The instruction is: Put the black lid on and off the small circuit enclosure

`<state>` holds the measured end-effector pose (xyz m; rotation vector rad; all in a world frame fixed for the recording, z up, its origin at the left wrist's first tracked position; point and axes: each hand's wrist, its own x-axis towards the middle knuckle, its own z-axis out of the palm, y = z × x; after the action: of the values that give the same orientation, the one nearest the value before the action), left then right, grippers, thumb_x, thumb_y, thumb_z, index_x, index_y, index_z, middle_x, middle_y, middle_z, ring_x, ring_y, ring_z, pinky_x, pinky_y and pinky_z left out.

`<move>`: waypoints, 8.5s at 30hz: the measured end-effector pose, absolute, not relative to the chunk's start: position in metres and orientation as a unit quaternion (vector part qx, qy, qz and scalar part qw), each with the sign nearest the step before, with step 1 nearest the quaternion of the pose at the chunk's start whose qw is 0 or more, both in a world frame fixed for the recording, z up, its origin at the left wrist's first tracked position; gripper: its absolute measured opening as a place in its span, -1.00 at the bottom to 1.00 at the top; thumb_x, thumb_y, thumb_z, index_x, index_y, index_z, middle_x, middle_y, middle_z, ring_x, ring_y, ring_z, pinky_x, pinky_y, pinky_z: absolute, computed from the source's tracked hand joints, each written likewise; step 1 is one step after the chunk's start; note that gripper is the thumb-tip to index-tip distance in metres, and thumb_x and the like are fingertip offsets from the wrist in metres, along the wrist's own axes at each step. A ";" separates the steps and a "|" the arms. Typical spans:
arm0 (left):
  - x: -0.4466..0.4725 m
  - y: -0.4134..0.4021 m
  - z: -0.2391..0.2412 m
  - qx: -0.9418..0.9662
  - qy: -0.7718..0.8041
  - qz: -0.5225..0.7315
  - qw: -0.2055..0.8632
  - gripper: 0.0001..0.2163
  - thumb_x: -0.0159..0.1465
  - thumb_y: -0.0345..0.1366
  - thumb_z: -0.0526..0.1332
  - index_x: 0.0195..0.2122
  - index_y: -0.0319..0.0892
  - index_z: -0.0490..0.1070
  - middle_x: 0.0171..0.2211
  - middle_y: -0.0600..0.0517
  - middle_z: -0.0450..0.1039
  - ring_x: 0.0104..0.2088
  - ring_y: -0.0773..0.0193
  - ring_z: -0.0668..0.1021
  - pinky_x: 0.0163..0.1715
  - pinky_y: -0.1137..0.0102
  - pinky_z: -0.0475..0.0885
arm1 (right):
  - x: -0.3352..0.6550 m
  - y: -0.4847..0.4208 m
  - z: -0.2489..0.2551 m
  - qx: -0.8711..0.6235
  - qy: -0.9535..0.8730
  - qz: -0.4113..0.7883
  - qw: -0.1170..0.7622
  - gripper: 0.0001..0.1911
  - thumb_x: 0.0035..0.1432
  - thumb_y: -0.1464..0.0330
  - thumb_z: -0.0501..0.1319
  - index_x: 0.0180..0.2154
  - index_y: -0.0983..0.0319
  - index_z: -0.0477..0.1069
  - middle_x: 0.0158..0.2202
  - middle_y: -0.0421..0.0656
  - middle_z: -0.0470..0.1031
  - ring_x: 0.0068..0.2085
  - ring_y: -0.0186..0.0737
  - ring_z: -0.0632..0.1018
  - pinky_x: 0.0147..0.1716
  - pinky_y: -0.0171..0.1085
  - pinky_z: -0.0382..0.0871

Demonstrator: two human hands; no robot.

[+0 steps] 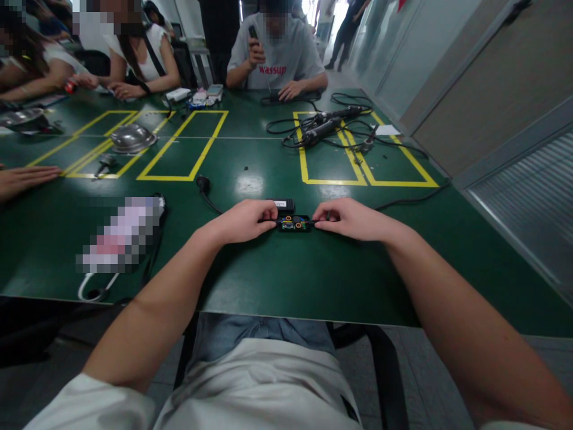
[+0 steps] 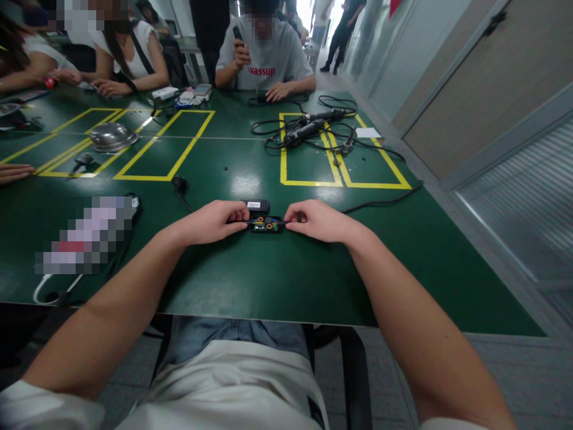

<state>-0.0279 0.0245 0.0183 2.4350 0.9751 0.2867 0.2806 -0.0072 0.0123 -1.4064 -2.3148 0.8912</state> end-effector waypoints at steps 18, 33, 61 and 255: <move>-0.031 0.030 0.018 0.900 0.347 0.164 0.207 -0.91 0.38 -0.28 0.40 -0.19 -0.15 0.71 -0.37 0.06 0.61 -0.35 0.24 0.59 -0.16 0.34 0.48 | 0.286 -0.008 0.017 -0.491 -0.809 0.271 0.178 -0.73 0.29 0.14 0.38 -0.15 0.11 0.81 -0.15 -0.07 0.81 -0.20 -0.01 0.67 -0.10 -0.08 0.55; -0.028 0.033 0.013 0.922 0.347 0.114 0.127 -0.89 0.40 -0.25 0.42 -0.17 -0.13 0.76 -0.27 -0.04 0.69 -0.27 0.16 0.64 -0.19 0.31 0.45 | 0.294 0.001 0.003 -0.476 -0.810 0.292 0.181 -0.72 0.25 0.10 0.42 -0.18 0.10 0.82 -0.13 -0.05 0.77 -0.16 0.00 0.66 -0.03 -0.05 0.55; -0.025 0.029 0.010 0.918 0.307 0.185 0.170 -0.85 0.45 -0.27 0.34 -0.21 -0.10 0.74 -0.11 -0.05 0.70 -0.08 0.10 0.67 0.09 0.16 0.54 | 0.289 -0.002 0.009 -0.489 -0.824 0.249 0.143 -0.74 0.30 0.20 0.40 -0.11 0.16 0.81 -0.16 -0.05 0.79 -0.19 -0.04 0.68 -0.11 -0.14 0.54; -0.014 0.013 0.026 0.860 0.502 -0.021 0.095 -0.46 0.57 0.12 0.03 -0.36 -0.13 0.56 -0.28 -0.16 0.65 -0.23 -0.03 0.66 -0.21 0.21 0.50 | 0.272 -0.011 0.018 -0.598 -0.777 0.192 0.040 -0.35 0.41 -0.20 0.19 -0.55 0.10 0.34 -0.52 -0.12 0.48 -0.42 -0.11 0.45 -0.36 -0.12 0.15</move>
<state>-0.0138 0.0128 0.0259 2.5481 1.4874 -0.0637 0.2725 -0.0113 0.0184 -1.8334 -2.3812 0.5897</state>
